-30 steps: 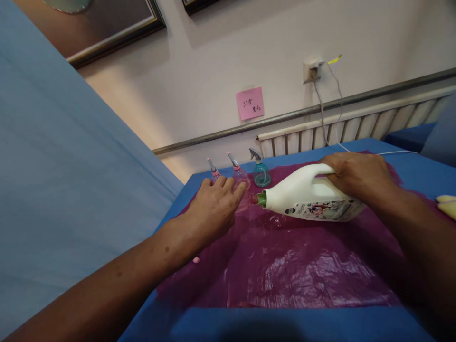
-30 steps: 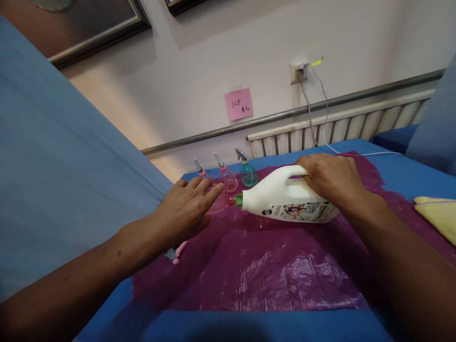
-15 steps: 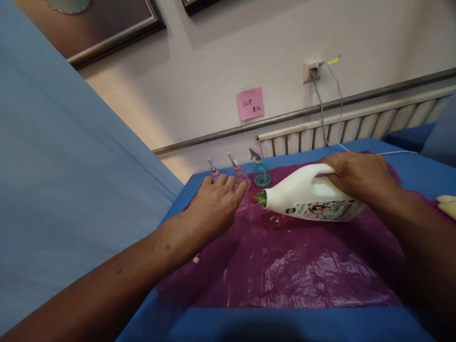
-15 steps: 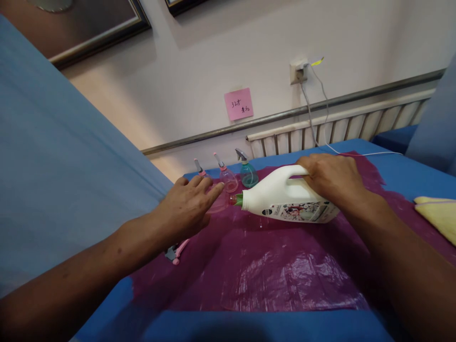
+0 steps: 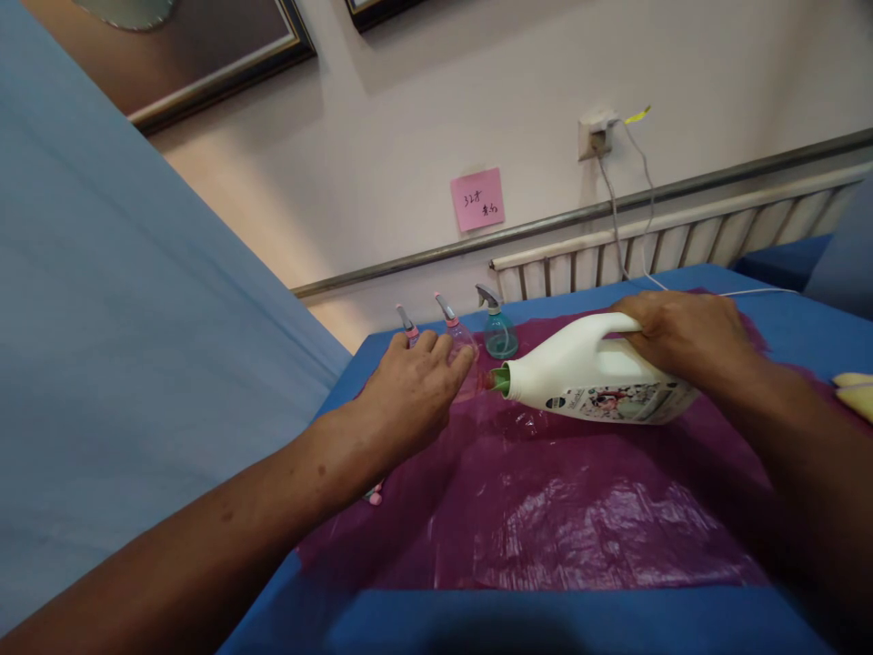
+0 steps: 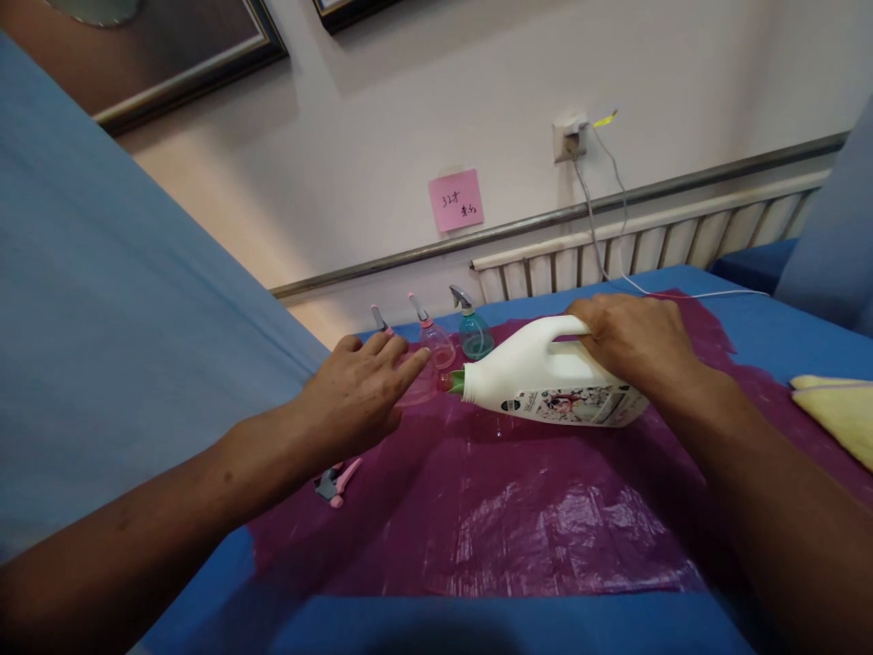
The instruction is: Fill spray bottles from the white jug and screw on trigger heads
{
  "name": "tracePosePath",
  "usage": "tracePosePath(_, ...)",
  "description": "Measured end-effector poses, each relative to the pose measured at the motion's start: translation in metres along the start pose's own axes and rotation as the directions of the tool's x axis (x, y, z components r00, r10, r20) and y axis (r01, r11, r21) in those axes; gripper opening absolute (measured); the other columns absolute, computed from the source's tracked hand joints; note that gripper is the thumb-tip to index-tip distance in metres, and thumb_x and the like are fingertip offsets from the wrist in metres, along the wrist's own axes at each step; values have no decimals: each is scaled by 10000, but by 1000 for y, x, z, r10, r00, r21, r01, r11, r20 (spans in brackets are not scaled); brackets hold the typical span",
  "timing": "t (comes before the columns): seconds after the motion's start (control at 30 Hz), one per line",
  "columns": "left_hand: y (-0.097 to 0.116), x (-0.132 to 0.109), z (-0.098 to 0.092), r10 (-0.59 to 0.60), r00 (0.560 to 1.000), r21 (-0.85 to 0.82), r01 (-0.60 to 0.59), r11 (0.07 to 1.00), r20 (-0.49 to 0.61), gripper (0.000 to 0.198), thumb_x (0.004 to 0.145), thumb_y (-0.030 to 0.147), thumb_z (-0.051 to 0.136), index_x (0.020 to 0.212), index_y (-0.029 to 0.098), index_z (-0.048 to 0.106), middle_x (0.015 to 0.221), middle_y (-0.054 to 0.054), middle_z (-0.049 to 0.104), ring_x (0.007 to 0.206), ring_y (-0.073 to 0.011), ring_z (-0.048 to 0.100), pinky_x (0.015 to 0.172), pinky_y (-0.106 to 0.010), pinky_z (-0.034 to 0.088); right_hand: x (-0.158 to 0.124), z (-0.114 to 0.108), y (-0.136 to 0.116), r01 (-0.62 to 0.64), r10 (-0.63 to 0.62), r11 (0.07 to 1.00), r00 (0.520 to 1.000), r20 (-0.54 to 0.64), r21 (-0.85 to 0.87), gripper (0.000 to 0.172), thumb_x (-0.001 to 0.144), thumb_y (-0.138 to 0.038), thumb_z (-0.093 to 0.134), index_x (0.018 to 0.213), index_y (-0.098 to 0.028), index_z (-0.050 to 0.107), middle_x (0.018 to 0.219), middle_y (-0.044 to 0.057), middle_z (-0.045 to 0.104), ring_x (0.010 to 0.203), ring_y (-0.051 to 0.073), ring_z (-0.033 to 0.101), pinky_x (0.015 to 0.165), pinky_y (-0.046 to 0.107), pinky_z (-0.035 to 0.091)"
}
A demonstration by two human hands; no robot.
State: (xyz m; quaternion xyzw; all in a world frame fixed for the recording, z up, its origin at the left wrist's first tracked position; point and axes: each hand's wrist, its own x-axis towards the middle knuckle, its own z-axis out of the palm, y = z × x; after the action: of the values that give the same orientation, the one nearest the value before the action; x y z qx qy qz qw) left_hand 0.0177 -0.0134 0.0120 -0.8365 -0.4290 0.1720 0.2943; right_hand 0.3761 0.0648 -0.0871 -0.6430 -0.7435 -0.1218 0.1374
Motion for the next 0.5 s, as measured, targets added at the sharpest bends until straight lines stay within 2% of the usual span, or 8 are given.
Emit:
tracePosePath(0.27, -2, 2, -2, 9, 1000, -17, -9, 1000, -20, 679, 870, 128, 719, 1536, 156, 590, 1324, -179, 695, 1183, -379, 646, 947, -495, 468, 2, 5, 3, -5, 6, 1000, 1000, -3, 7, 299, 1078, -473, 581, 1226, -377, 823, 1125, 55, 842, 943, 295, 748, 640, 362, 234)
tracePosePath(0.5, -3, 6, -1, 48, 997, 36, -45, 998, -62, 570, 857, 127, 696, 1422, 170, 631, 1218, -147, 698, 1094, -347, 645, 918, -476, 451, 1, -2, -1, -14, 14, 1000, 999, 31, 2, 310, 1082, -490, 566, 1223, -371, 814, 1156, 43, 846, 966, 292, 759, 644, 356, 233)
